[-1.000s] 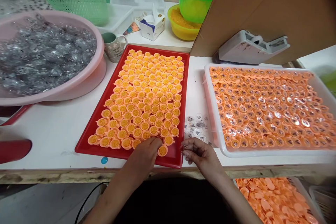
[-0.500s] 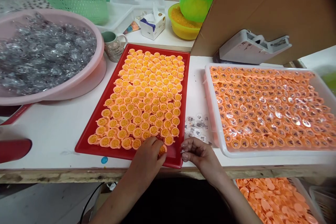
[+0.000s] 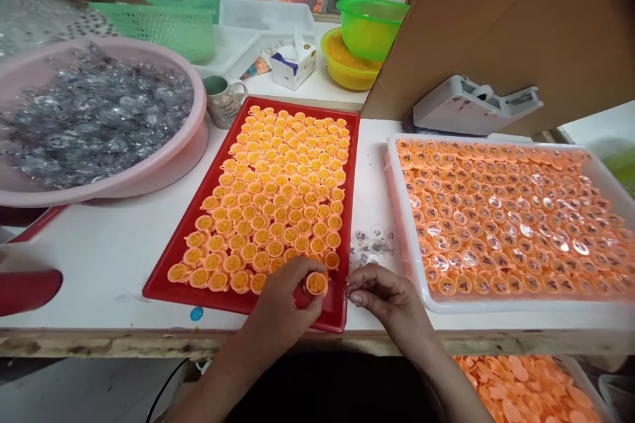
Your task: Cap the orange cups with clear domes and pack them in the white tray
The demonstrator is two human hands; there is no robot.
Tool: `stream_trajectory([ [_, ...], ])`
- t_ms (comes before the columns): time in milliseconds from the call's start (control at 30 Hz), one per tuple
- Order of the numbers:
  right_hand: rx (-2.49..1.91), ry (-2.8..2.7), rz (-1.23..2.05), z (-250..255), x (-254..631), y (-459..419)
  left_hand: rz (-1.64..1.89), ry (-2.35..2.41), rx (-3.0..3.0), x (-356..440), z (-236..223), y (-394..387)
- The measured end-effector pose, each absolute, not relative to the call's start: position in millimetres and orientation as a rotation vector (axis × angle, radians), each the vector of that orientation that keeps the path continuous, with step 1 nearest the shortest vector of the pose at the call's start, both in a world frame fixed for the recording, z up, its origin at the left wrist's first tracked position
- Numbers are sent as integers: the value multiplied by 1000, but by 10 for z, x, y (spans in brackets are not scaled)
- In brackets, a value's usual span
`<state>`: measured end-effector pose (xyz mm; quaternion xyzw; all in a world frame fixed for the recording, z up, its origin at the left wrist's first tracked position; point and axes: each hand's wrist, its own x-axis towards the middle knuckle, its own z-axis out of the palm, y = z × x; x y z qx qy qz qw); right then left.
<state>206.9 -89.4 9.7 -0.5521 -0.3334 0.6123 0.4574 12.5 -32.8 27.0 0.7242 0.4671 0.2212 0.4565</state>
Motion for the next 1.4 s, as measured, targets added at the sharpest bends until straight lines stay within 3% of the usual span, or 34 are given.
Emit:
stream_trajectory([
  [200,-1366,-964,1492,181,2109,-791,547,1000,1714,269,195,-331],
  [367,-1417,-1472,1184,315,2110,-729,486,982,1723,384,201,-344],
  [633,-1522,-1400,1210,314,2150,-776,506,1008,1633,437,182,-313],
  [867,-1582,-1517,803,174,2021,-822,564,1063,1655,491,179,-359],
  [1133,-1587,-1053,1216,203,1933,-916,614,977,1444,410,247,-383],
  [1400,-1491,-1402,900,288,2029,-907,599,958,1443,343,354,-332],
])
